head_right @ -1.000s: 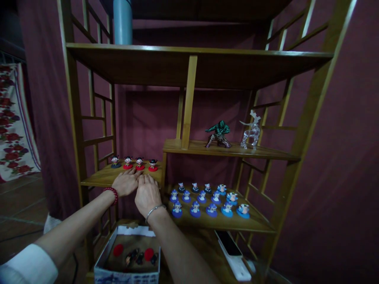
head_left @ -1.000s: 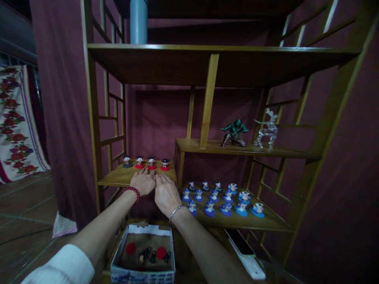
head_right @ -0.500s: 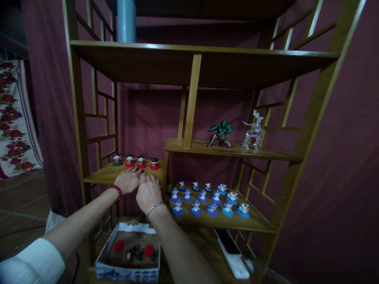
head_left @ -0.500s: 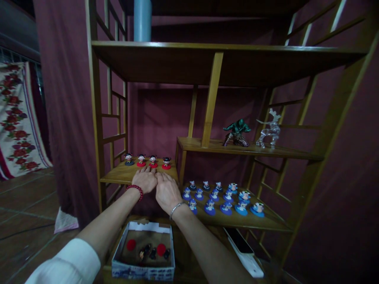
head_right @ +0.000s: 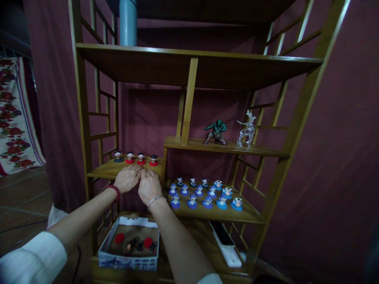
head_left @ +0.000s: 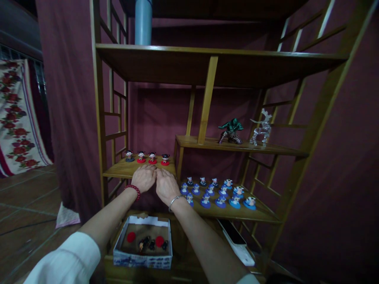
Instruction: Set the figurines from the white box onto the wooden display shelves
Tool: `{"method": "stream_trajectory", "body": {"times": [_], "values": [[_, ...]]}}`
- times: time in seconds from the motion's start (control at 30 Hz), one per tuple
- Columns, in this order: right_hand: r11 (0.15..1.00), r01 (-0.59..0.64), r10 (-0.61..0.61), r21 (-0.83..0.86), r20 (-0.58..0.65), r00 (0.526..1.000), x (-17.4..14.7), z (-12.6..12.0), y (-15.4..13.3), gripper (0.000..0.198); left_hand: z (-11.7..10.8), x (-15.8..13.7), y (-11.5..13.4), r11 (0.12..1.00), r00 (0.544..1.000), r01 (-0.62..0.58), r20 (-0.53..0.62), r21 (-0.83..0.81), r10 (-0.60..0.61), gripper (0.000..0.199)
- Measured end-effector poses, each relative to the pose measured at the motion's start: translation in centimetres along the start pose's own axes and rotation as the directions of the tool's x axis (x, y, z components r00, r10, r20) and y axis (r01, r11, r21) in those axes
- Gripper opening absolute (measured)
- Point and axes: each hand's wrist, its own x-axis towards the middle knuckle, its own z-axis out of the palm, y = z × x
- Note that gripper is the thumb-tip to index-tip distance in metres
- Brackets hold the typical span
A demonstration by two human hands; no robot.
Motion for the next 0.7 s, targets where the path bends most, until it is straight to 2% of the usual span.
{"method": "stream_trajectory", "body": {"times": [0.2, 0.4, 0.7], "values": [[1.0, -0.009, 0.009, 0.002, -0.003, 1.0, -0.3, -0.2, -0.3, 0.037, 0.5, -1.0, 0.7, 0.998, 0.993, 0.063, -0.103, 0.019, -0.06, 0.04], [0.999, 0.038, -0.039, -0.02, -0.067, 0.997, -1.4, 0.1, -0.2, 0.038, 0.6, -2.0, 1.3, 0.996, 0.989, 0.085, -0.121, -0.027, -0.087, 0.042], [0.998, 0.054, -0.051, 0.025, -0.13, 0.99, -3.4, -0.4, -0.7, 0.04, 0.4, -4.4, 2.4, 0.994, 0.981, 0.001, -0.19, -0.108, -0.022, 0.041]]}}
